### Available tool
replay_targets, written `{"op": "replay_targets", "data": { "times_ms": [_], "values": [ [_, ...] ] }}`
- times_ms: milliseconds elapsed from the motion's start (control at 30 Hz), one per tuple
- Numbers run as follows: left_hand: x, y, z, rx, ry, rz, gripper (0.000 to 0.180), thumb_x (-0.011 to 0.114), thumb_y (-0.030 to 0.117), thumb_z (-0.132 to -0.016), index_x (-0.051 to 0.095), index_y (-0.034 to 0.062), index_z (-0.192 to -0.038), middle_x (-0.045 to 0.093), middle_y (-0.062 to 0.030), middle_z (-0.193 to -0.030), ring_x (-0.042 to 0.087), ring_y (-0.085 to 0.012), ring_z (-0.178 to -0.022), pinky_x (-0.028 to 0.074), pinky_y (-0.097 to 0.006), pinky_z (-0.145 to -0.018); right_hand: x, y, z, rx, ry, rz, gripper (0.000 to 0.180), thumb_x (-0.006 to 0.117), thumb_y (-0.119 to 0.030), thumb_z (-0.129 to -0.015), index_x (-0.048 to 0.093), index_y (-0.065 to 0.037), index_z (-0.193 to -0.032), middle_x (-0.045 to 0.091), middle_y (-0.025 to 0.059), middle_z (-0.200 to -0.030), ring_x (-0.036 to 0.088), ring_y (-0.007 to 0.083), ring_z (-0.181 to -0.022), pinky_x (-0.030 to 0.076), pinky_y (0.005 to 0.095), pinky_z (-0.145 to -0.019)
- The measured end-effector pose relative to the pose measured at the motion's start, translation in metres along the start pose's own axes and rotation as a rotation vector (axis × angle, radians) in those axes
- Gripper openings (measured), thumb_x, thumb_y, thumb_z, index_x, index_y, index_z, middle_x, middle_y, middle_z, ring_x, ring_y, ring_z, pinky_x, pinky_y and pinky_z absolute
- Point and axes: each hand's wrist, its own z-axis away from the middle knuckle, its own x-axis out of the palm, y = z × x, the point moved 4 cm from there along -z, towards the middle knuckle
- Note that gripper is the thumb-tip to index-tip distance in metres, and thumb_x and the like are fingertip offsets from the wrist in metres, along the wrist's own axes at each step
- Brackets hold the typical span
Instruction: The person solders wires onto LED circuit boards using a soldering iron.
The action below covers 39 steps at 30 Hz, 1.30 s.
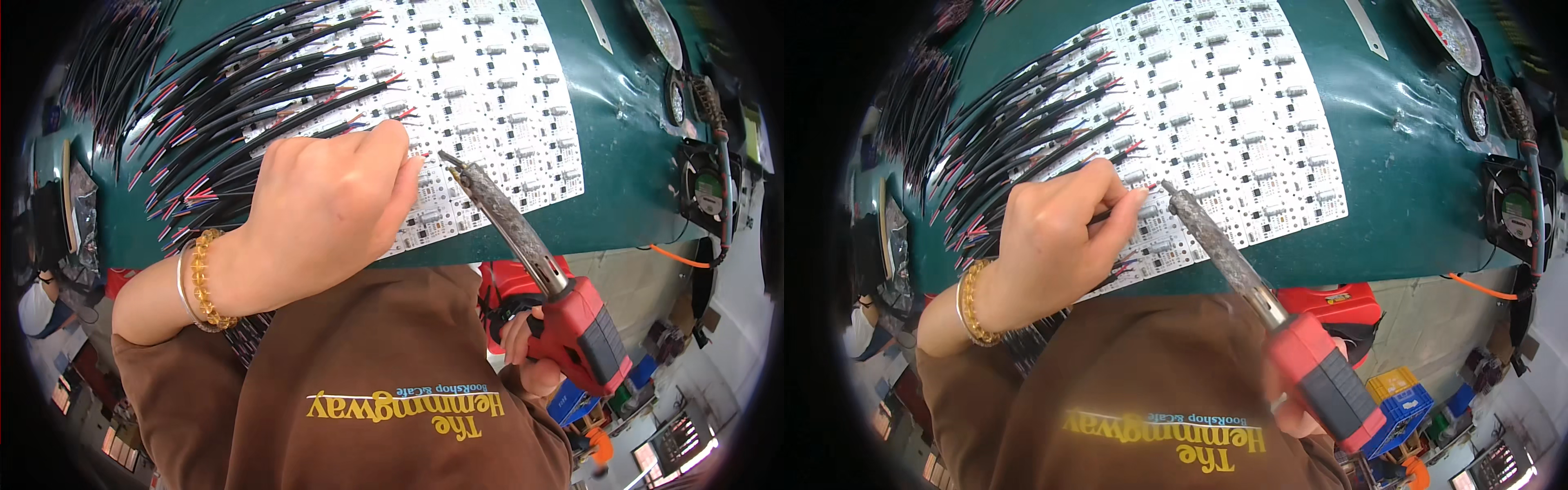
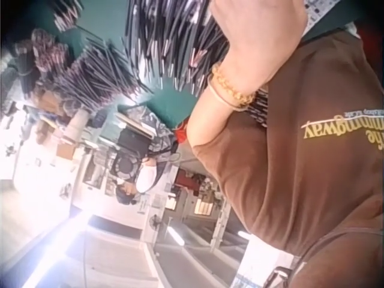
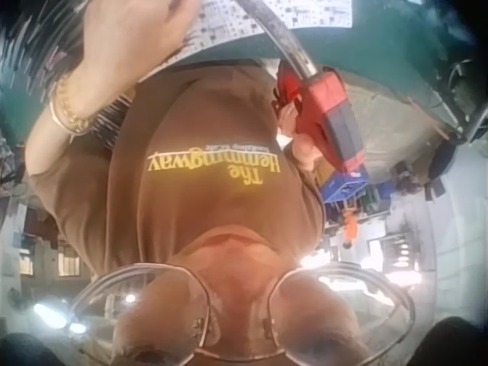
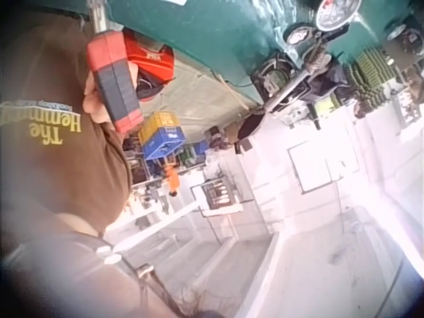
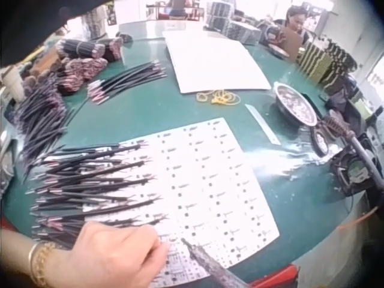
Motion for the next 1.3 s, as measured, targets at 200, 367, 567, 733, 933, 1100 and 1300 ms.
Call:
{"op": "replay_targets", "data": {
  "times_ms": [200, 367, 567, 733, 933, 1100, 1300],
  "values": [
    [-0.002, -0.002, -0.001, -0.007, 0.016, 0.024, 0.021, 0.066, 0.005, -0.079, 0.050, 0.0030, -0.066, 0.053, -0.0071, -0.052, 0.050, -0.0205, -0.040, 0.038, -0.030, -0.039, 0.000, 0.001, 0.002, -0.016, -0.015, 0.004, 0.050, 0.052, -0.041, -0.081, 0.044, 0.002, -0.107, 0.054, 0.0020, -0.065, 0.052, 0.0143, -0.054, 0.042, 0.0260, -0.054],
    [-0.001, 0.000, -0.001, -0.032, 0.011, 0.009, 0.021, 0.066, 0.005, -0.079, 0.049, 0.0030, -0.067, 0.054, -0.0080, -0.053, 0.053, -0.0226, -0.041, 0.038, -0.031, -0.039, -0.001, 0.006, -0.017, -0.242, -0.258, -0.062, 0.012, 0.047, -0.009, -0.085, 0.052, -0.002, -0.076, 0.059, 0.0062, -0.076, 0.055, 0.0162, -0.060, 0.041, 0.0243, -0.055],
    [0.000, -0.001, 0.000, -0.028, 0.026, -0.001, 0.020, 0.066, 0.006, -0.079, 0.049, 0.0030, -0.068, 0.055, -0.0085, -0.054, 0.053, -0.0243, -0.042, 0.039, -0.033, -0.039, 0.002, -0.007, -0.025, -0.345, -0.642, -0.119, 0.015, 0.063, -0.019, -0.073, 0.056, -0.007, -0.067, 0.057, 0.0036, -0.064, 0.055, 0.0168, -0.053, 0.041, 0.0271, -0.049],
    [0.000, 0.001, -0.002, -0.016, -0.006, 0.008, 0.020, 0.065, 0.006, -0.080, 0.049, 0.0026, -0.068, 0.055, -0.0082, -0.054, 0.052, -0.0252, -0.042, 0.038, -0.033, -0.039, 0.030, -0.025, -0.022, -0.083, 0.160, 0.141, 0.078, 0.056, -0.060, -0.082, 0.042, 0.007, -0.118, 0.046, -0.0030, -0.050, 0.047, 0.0108, -0.041, 0.038, 0.0246, -0.044],
    [0.001, 0.000, 0.000, -0.020, 0.002, -0.003, 0.020, 0.064, 0.006, -0.080, 0.047, 0.0035, -0.069, 0.053, -0.0075, -0.054, 0.051, -0.0253, -0.042, 0.038, -0.034, -0.039, 0.003, -0.011, -0.018, -0.002, -0.171, 0.292, 0.074, 0.058, -0.059, -0.080, 0.044, 0.003, -0.119, 0.046, -0.0027, -0.050, 0.046, 0.0110, -0.042, 0.038, 0.0253, -0.046],
    [0.006, 0.002, 0.002, -0.016, -0.030, -0.145, 0.020, 0.063, 0.006, -0.081, 0.045, 0.0041, -0.071, 0.052, -0.0074, -0.055, 0.051, -0.0254, -0.043, 0.038, -0.035, -0.040, -0.007, -0.001, 0.005, 0.171, 0.108, 0.137, 0.045, 0.054, -0.044, -0.082, 0.051, -0.002, -0.097, 0.052, 0.0025, -0.060, 0.050, 0.0176, -0.053, 0.039, 0.0304, -0.051],
    [0.003, 0.000, 0.001, -0.035, -0.040, -0.081, 0.021, 0.062, 0.007, -0.081, 0.045, 0.0037, -0.071, 0.051, -0.0076, -0.056, 0.052, -0.0262, -0.046, 0.038, -0.036, -0.040, 0.004, -0.019, -0.022, -0.037, -0.066, 0.277, 0.073, 0.059, -0.056, -0.082, 0.043, 0.005, -0.119, 0.046, -0.0029, -0.053, 0.047, 0.0119, -0.043, 0.040, 0.0261, -0.047]
  ]
}}
